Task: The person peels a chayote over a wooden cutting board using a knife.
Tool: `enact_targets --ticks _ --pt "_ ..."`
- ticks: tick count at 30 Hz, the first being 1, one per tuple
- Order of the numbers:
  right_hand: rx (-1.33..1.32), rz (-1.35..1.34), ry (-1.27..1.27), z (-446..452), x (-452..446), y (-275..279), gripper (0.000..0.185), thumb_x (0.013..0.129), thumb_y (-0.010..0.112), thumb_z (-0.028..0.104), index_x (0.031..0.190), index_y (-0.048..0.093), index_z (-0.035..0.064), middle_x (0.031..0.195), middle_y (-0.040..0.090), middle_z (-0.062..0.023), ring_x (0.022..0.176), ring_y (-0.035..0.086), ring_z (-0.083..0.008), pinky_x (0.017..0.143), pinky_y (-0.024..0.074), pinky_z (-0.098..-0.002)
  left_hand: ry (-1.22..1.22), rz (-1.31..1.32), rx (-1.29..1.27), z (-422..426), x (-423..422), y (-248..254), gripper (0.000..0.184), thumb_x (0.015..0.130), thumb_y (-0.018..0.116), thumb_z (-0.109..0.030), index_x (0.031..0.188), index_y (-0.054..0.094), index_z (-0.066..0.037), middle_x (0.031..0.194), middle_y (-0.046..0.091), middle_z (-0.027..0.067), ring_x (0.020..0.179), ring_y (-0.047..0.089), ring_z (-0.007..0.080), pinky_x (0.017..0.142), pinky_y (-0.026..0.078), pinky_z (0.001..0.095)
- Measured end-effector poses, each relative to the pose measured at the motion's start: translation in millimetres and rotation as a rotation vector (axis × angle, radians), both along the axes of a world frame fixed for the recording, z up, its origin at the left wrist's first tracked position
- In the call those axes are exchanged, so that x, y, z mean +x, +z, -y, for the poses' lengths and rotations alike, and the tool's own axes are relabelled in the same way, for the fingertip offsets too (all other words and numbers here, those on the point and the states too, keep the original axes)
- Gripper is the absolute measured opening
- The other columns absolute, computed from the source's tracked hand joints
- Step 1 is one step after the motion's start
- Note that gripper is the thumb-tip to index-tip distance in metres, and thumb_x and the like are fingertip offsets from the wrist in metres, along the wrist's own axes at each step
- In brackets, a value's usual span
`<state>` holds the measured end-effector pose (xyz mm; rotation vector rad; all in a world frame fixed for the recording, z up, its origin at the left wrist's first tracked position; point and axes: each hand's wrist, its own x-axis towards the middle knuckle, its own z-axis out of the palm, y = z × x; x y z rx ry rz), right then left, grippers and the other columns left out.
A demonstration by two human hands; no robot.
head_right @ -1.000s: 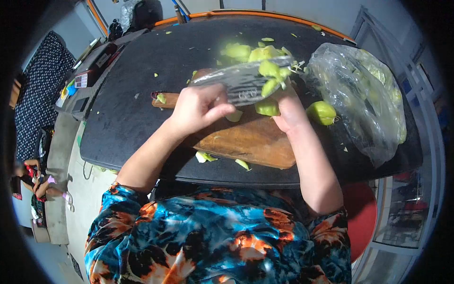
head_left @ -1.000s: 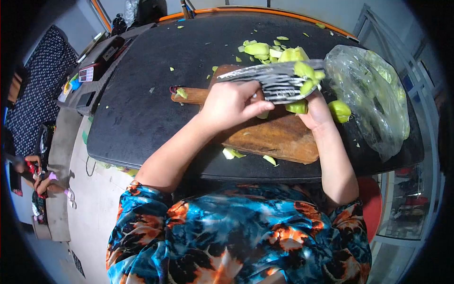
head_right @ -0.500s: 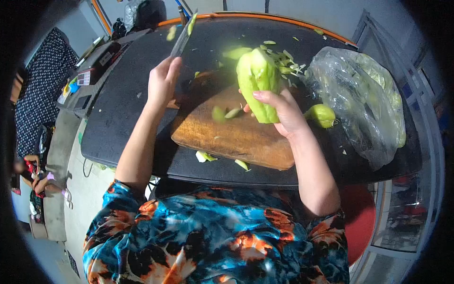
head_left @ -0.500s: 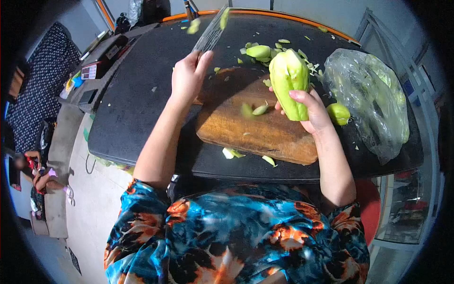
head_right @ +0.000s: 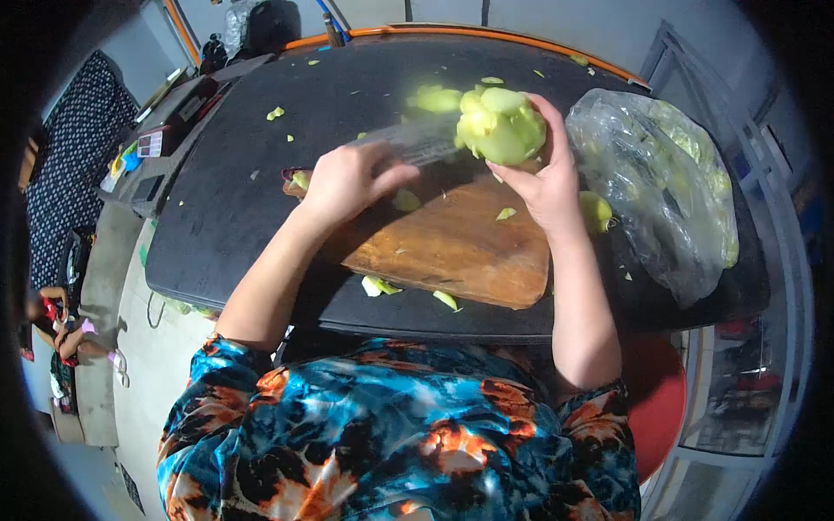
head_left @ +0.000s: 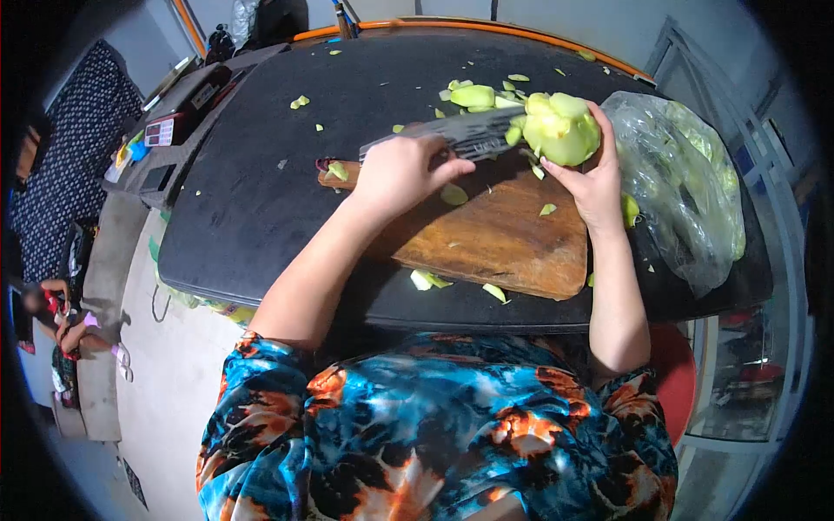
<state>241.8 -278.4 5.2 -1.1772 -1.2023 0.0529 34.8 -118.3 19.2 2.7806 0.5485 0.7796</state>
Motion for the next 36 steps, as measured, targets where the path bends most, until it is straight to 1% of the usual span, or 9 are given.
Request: enact_targets --ticks 5,8,13,16,20,22,25,31,36 --pt "0.059 0.474 -0.288 0 -8 8 0.071 0.062 0.078 -0.003 0.126 0.052 0.0148 0.131 0.049 -0.0088 0.126 0.046 -0.0276 0.106 0.038 -0.0395 -0.003 0.18 0.457 10 6 -11 0.03 0.077 0.072 -0.027 0.099 0.061 -0.01 0.093 0.059 0.0073 0.093 0.057 0.0287 0.081 0.044 0.0388" --pt "0.13 0.668 -0.305 1 -15 23 0.07 0.059 0.079 -0.002 0.122 0.054 0.0163 0.13 0.047 -0.0094 0.128 0.042 -0.03 0.107 0.0355 -0.0444 0.004 0.194 0.232 15 -3 14 0.024 0.079 0.07 -0.023 0.097 0.061 -0.01 0.09 0.059 0.008 0.09 0.058 0.0294 0.08 0.044 0.0376" --pt "0.101 0.802 -0.223 -1 -44 39 0.062 0.061 0.084 0.022 0.116 0.056 0.0237 0.131 0.049 -0.0046 0.133 0.037 -0.0327 0.114 0.0214 -0.0562 -0.436 0.24 -1.497 10 -5 14 0.058 0.099 0.039 -0.053 0.128 0.052 -0.005 0.119 0.062 0.0109 0.106 0.06 0.0222 0.088 0.047 0.0406" --pt "0.043 0.92 -0.241 -20 -52 24 0.066 0.062 0.084 0.03 0.119 0.053 0.0248 0.136 0.046 -0.0056 0.135 0.034 -0.0322 0.113 0.0195 -0.059 -0.409 0.427 -2.044 37 -4 22 0.061 0.1 0.034 -0.052 0.138 0.043 -0.006 0.129 0.056 0.0149 0.116 0.057 0.0268 0.098 0.044 0.0434" --pt "-0.201 0.935 -0.443 -29 -62 24 0.064 0.07 0.076 0.01 0.126 0.05 0.0276 0.142 0.038 -0.0073 0.136 0.032 -0.0324 0.112 0.0223 -0.0563 -0.532 0.382 -1.921 19 -10 12 0.058 0.1 0.031 -0.052 0.136 0.043 -0.009 0.127 0.055 0.0141 0.116 0.056 0.0284 0.086 0.049 0.0556" --pt "-0.362 0.956 -0.534 -32 -56 27 0.077 0.075 0.054 -0.013 0.136 0.048 0.0346 0.141 0.038 -0.008 0.129 0.038 -0.0306 0.11 0.028 -0.0456 -0.501 0.501 -1.925 22 -8 16 0.05 0.102 0.031 -0.045 0.135 0.044 -0.009 0.124 0.057 0.0104 0.115 0.055 0.0243 0.089 0.047 0.048" --pt "-0.396 0.809 -0.396 -36 -53 34 0.07 0.078 0.049 -0.015 0.133 0.055 0.028 0.128 0.047 -0.0093 0.118 0.048 -0.0246 0.101 0.0379 -0.0388 -0.471 0.596 -1.858 20 -2 11 0.041 0.101 0.034 -0.04 0.131 0.047 -0.015 0.121 0.057 0.0043 0.109 0.055 0.0177 0.084 0.046 0.0379" --pt "-0.284 0.373 0.084 -55 -49 33 0.047 0.088 0.049 -0.01 0.129 0.06 0.012 0.106 0.053 -0.0078 0.096 0.055 -0.0192 0.091 0.0421 -0.0249 -0.617 0.589 -1.951 13 0 0 0.046 0.097 0.046 -0.044 0.132 0.045 -0.014 0.126 0.055 0.0057 0.114 0.054 0.0191 0.091 0.047 0.0411" --pt "-0.432 0.181 0.237 -60 -45 39 0.042 0.093 0.047 -0.004 0.131 0.057 0.0096 0.115 0.056 -0.0083 0.108 0.054 -0.0176 0.097 0.0407 -0.0255 -0.568 0.649 -1.896 23 -2 4 0.052 0.095 0.052 -0.046 0.133 0.043 -0.013 0.127 0.054 0.0075 0.116 0.054 0.0226 0.093 0.048 0.0467"
